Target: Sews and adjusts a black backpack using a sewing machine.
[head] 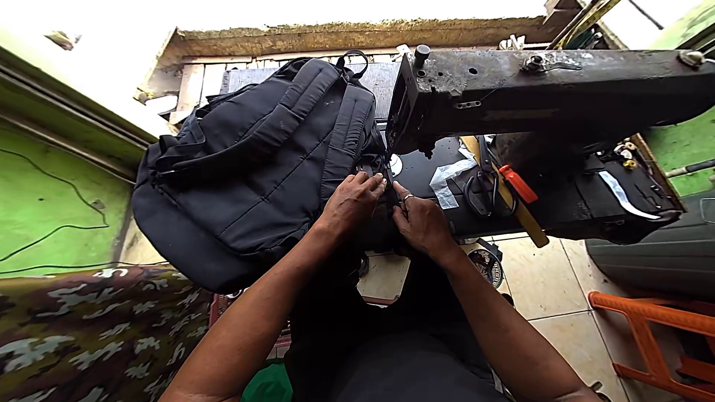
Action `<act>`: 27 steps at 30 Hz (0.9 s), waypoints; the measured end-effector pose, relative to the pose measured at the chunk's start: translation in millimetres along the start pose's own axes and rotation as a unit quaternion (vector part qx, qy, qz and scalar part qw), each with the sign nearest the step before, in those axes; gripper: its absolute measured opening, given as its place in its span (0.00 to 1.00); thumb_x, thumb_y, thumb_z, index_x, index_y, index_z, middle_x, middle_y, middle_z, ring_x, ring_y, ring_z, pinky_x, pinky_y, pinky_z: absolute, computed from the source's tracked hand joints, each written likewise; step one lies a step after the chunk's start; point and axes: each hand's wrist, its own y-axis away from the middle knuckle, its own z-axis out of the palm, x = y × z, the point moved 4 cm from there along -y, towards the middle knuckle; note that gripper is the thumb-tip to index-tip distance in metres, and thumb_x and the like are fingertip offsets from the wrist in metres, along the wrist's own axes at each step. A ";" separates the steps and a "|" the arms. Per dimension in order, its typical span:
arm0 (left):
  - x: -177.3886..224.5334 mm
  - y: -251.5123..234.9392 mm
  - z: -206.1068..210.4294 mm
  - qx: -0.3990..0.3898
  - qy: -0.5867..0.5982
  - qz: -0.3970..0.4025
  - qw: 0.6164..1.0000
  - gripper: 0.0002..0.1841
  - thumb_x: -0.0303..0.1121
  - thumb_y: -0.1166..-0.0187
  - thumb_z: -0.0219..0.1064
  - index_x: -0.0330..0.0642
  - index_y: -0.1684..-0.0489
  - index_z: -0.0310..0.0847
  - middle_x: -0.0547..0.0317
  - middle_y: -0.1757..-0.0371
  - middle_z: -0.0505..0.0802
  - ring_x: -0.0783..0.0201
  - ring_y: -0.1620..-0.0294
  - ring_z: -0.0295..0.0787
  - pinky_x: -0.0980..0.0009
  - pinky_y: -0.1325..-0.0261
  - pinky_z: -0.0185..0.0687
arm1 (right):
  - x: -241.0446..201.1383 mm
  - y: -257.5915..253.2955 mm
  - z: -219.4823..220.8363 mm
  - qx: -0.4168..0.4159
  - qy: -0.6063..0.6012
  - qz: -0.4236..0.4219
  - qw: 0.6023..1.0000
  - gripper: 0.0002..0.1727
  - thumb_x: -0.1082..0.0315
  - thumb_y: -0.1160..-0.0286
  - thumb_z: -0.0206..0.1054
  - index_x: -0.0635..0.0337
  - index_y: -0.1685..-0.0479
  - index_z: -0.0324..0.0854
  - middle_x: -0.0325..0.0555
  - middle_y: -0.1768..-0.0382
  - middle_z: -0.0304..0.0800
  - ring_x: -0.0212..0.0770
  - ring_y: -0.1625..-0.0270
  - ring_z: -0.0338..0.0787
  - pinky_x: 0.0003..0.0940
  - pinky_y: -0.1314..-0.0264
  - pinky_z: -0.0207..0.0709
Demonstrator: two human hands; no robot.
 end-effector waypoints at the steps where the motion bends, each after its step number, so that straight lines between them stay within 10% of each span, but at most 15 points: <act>1: 0.0 0.6 -0.4 0.000 0.003 0.000 1.000 0.18 0.25 0.23 0.65 0.39 0.36 0.89 0.50 0.31 0.91 0.48 0.37 0.89 0.56 0.39 0.83 | -0.9 1.3 1.2 0.012 0.007 -0.013 1.000 0.29 0.68 0.20 0.61 0.63 0.18 0.75 0.55 0.71 0.90 0.55 0.68 0.89 0.56 0.60 0.82; 27: -6.0 -6.4 -1.8 -0.020 -0.018 -0.007 1.000 0.18 0.26 0.20 0.62 0.40 0.35 0.88 0.51 0.31 0.91 0.49 0.39 0.89 0.56 0.43 0.82 | -16.5 -8.2 11.6 0.038 0.176 -0.063 0.982 0.27 0.71 0.23 0.64 0.66 0.23 0.79 0.54 0.68 0.91 0.54 0.68 0.92 0.48 0.69 0.83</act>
